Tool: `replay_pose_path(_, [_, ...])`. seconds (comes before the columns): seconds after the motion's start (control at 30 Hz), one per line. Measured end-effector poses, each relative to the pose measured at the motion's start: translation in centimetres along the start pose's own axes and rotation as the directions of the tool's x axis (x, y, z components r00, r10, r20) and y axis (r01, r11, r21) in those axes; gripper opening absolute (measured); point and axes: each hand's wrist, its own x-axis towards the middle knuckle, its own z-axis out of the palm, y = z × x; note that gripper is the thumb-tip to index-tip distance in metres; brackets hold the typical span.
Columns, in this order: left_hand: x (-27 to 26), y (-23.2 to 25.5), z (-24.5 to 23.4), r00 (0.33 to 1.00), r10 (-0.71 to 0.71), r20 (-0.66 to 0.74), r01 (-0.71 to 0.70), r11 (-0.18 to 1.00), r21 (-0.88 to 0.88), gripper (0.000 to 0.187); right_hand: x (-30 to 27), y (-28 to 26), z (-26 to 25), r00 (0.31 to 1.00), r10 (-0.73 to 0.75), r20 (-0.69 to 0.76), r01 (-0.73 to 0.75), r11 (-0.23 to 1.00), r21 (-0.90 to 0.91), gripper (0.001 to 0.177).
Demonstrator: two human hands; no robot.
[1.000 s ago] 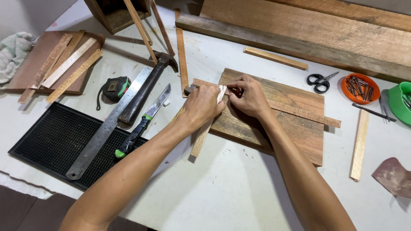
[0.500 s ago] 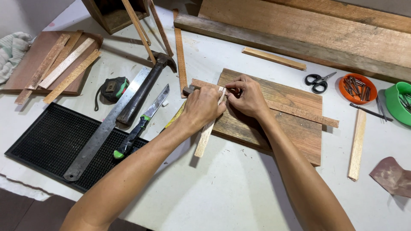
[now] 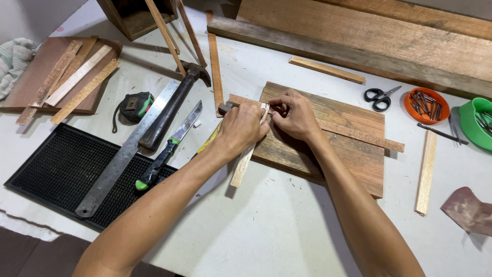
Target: The person is measuring, marking, and assembling pieces of wood to create a structure.
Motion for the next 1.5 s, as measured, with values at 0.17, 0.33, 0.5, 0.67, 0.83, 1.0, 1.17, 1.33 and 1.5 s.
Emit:
replay_pose_path(0.17, [0.3,-0.6,0.6,1.000,-0.006,0.030,0.006,1.000,0.020,0.026,0.1,0.7,0.4,0.999,-0.037,-0.025,0.036,0.999,-0.034,0.025])
replay_pose_path(0.33, [-0.1,-0.2,0.1,0.997,-0.024,0.078,0.021,0.999,0.038,0.027,0.2,-0.4,0.4,0.999,0.006,-0.031,-0.008,0.999,-0.045,0.018])
replay_pose_path(0.5, [0.2,-0.7,0.8,0.995,-0.021,0.094,0.016,0.998,0.055,0.030,0.3,0.6,1.5,0.999,0.035,-0.038,-0.038,0.997,-0.066,0.011])
replay_pose_path(0.67, [0.1,-1.5,1.3,0.999,0.032,0.006,-0.032,0.999,0.015,0.031,0.7,0.9,2.0,0.997,-0.019,-0.069,0.013,0.996,-0.086,0.011])
replay_pose_path(0.83, [-1.4,-3.3,0.5,0.999,0.021,-0.039,-0.022,1.000,-0.018,0.025,0.5,0.0,1.9,0.998,-0.004,-0.060,-0.002,0.994,-0.108,0.010])
replay_pose_path(1.0, [-4.0,-6.4,0.2,0.963,0.074,-0.258,0.010,0.950,0.311,0.036,0.6,-0.2,1.8,0.996,0.072,-0.056,-0.077,0.993,-0.090,0.011])
replay_pose_path(1.17, [-6.3,-6.5,-1.4,0.991,-0.130,-0.018,0.129,0.943,0.305,0.030,0.5,0.0,1.9,0.996,0.062,-0.068,-0.067,0.995,-0.073,0.013])
replay_pose_path(1.33, [-6.1,-5.6,-1.8,0.987,-0.161,0.012,0.153,0.959,0.240,0.025,0.5,0.4,2.0,0.996,0.045,-0.071,-0.051,0.995,-0.083,0.012])
replay_pose_path(1.5, [-3.8,-2.2,-4.8,0.991,-0.127,0.036,0.129,0.989,-0.066,0.031,0.5,-0.2,1.7,0.994,0.045,-0.097,-0.051,0.997,-0.062,0.011])
